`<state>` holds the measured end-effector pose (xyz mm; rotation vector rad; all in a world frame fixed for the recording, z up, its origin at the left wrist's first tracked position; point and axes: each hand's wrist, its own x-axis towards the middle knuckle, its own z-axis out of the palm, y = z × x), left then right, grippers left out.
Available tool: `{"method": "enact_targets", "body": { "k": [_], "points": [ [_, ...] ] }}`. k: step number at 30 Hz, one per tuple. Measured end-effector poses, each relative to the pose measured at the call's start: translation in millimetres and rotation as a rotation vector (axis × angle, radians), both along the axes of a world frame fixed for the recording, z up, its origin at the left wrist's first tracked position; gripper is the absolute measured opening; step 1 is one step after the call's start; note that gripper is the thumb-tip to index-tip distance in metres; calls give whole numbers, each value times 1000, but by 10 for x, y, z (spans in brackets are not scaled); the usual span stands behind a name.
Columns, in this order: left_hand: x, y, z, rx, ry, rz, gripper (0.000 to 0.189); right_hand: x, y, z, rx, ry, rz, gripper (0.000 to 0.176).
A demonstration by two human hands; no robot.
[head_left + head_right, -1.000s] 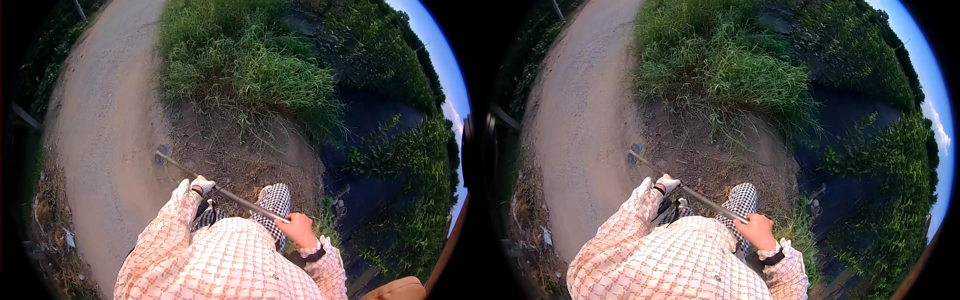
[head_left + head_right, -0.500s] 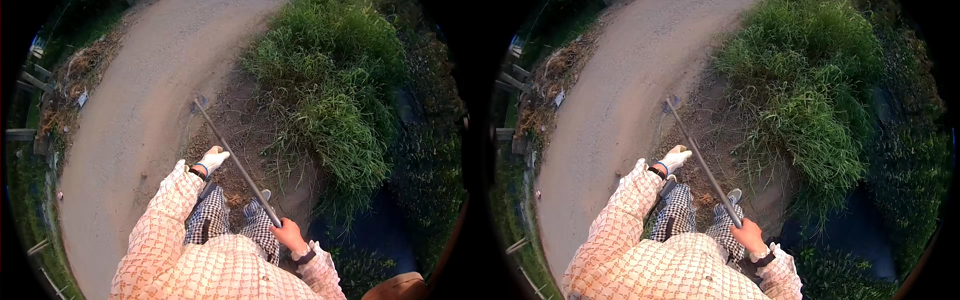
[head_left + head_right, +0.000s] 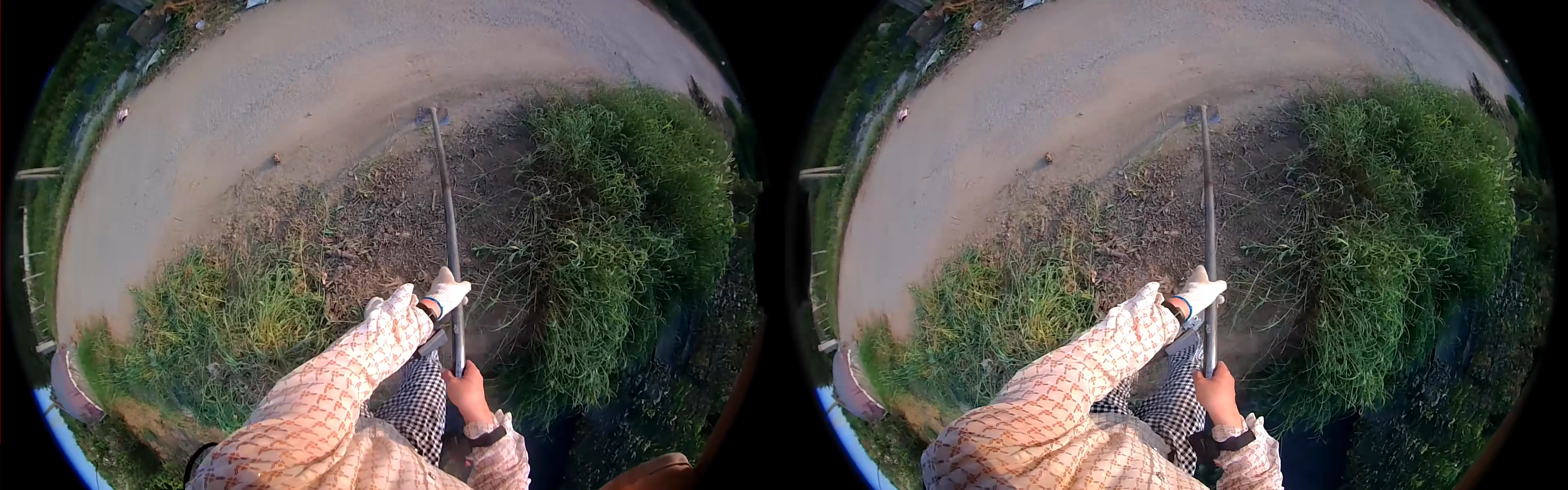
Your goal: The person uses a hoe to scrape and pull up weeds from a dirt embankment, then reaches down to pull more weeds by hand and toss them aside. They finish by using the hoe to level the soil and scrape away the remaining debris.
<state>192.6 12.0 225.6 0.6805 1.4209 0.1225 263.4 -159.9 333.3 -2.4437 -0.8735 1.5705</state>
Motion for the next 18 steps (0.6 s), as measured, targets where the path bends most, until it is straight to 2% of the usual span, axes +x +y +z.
{"method": "enact_targets", "body": {
  "k": [1,3,4,5,8,9,12,14,15,16,17,18],
  "points": [
    [-50,-33,-78,37,68,-26,32,-106,-18,-17,-15,-5,26,29],
    [-88,-207,-637,229,290,-245,61,-263,-74,-49,-36,16,54,29],
    [-125,-205,-670,275,348,-324,74,-302,-168,-148,-16,21,73,29],
    [-160,-178,-687,175,300,-359,88,-340,-249,-219,-8,20,77,29],
    [-123,-281,-1057,111,260,-370,93,-311,-528,-326,-59,56,51,31],
    [-131,-361,-981,190,292,-402,97,-270,-658,-319,-67,49,76,31],
    [-66,-722,-1430,199,295,-393,97,-87,-1240,-296,-32,60,132,32],
    [-16,-988,-1455,59,213,-225,92,78,-1749,-296,-111,81,136,33],
    [36,-1118,-1195,20,245,-111,78,170,-2075,-348,-105,22,179,28],
    [92,-1380,-1552,31,216,31,61,292,-2444,-453,-178,31,153,30],
    [161,-1647,-1867,-28,151,172,53,396,-2741,-475,-300,2,192,32],
    [227,-1950,-2075,-97,90,310,45,484,-3035,-349,-94,60,44,24]
  ]
}}
